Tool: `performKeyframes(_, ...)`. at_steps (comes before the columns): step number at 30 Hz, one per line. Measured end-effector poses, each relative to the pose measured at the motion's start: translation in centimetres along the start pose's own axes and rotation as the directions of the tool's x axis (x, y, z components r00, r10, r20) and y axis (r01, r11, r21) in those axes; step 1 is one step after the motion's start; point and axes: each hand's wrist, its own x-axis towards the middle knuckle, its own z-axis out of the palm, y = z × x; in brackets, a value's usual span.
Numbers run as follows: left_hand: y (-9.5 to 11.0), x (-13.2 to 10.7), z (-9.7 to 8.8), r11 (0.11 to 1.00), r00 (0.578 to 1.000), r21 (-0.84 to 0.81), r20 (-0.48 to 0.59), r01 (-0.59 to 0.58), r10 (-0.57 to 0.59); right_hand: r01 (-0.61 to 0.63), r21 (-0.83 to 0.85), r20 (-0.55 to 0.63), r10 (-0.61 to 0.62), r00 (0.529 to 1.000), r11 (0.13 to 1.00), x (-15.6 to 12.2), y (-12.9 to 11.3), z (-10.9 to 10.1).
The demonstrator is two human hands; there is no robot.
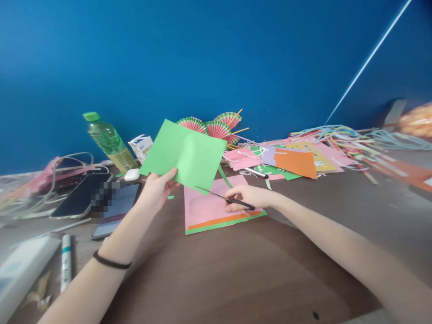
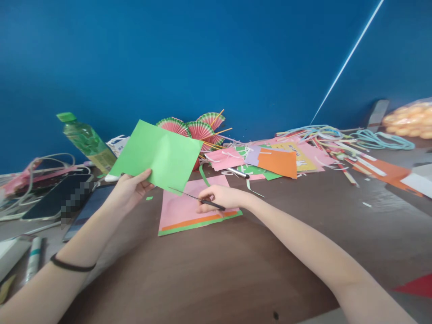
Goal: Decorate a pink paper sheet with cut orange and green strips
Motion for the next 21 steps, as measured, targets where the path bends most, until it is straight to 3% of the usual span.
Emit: performKeyframes(21,-0.22,0.07,-0.17,1.0,1.0,0.014,0.006,-0.014,0.013,0.012,-0.039,-0.033,-0.013,0.999,0.999,0.12,0.76,-0.31)
